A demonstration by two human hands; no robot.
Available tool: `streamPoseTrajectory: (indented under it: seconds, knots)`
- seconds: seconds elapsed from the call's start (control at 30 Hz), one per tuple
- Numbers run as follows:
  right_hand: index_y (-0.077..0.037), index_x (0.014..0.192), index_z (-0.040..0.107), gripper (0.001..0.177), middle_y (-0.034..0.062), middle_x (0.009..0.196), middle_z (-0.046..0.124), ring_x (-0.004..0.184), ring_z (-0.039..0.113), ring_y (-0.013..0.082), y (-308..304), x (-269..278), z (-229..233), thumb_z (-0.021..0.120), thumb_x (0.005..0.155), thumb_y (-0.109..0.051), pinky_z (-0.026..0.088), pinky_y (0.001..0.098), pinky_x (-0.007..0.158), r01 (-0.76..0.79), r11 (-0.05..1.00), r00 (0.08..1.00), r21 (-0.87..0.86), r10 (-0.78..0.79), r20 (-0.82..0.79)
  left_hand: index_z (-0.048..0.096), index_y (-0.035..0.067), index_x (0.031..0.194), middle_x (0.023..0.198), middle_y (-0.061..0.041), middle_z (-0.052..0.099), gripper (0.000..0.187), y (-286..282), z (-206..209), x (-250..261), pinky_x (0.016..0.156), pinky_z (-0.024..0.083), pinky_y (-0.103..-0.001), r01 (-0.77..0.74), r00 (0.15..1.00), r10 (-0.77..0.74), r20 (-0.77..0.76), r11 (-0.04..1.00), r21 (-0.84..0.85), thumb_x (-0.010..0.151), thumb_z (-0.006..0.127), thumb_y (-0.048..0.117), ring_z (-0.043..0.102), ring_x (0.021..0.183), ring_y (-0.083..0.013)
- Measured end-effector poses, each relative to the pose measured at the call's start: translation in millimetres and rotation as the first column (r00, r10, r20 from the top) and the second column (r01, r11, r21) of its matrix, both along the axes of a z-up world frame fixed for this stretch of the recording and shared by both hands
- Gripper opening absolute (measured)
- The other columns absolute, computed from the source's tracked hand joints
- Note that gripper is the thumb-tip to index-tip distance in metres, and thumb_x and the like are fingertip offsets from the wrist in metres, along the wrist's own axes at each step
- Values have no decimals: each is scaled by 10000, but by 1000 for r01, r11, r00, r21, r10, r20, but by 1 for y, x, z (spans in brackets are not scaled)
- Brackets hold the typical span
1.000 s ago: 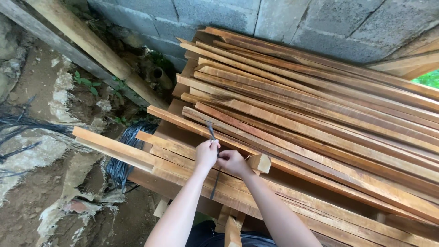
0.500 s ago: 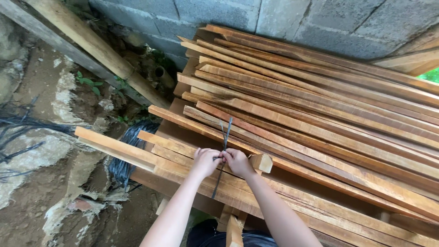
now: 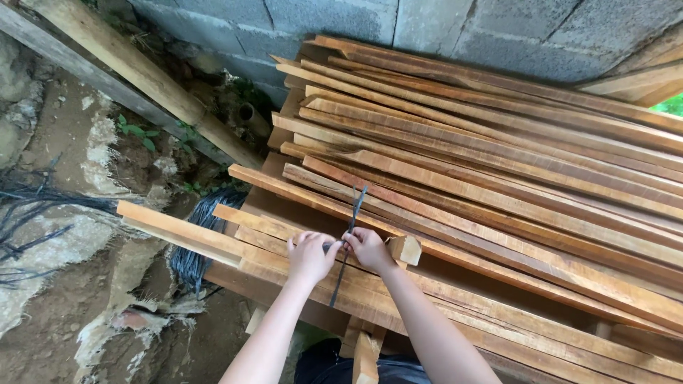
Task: Organizing and bundling long wood planks using plastic ties.
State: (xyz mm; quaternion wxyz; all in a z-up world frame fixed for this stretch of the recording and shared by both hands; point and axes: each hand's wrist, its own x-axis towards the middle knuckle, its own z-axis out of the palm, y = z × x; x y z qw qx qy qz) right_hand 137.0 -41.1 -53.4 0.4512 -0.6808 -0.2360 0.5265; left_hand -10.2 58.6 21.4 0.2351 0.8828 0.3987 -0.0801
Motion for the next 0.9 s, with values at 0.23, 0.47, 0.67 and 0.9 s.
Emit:
streamPoseTrajectory:
  seconds: [0.23,0.47,0.67,0.9]
  knots:
    - [-55,962,709,226,-10,732,650,655,565,75,0,2,-5,576,1029,-225,468,256,613,42,996,998,81,-38,-57,827,331,978,1215,68,744,251,1,0,25,1213,114,-607,-159,981,134,-139,970,-186,891,673,509,453,1388,-214]
    - [-31,965,688,233,7,758,633,676,557,88,-1,0,-14,558,1048,-205,468,238,631,17,995,999,96,-12,-46,837,337,939,1160,57,777,236,9,10,34,1202,193,-540,-303,949,265,-170,916,-263,859,731,532,547,1291,-169]
    - [-55,1059,612,111,33,855,696,770,657,96,-1,-2,1,624,983,-135,537,243,708,129,985,988,116,-118,-100,834,304,971,1144,48,755,213,6,7,38,1207,182,-547,-307,937,255,-237,926,-218,916,698,458,525,1296,-157]
    - [-7,1044,713,140,80,986,753,906,746,171,-16,-9,19,708,912,-55,602,286,836,87,971,952,224,-147,268,796,232,1027,1121,15,744,224,-5,3,38,1213,144,-582,-203,965,174,-196,969,-143,970,647,389,521,1290,-181]
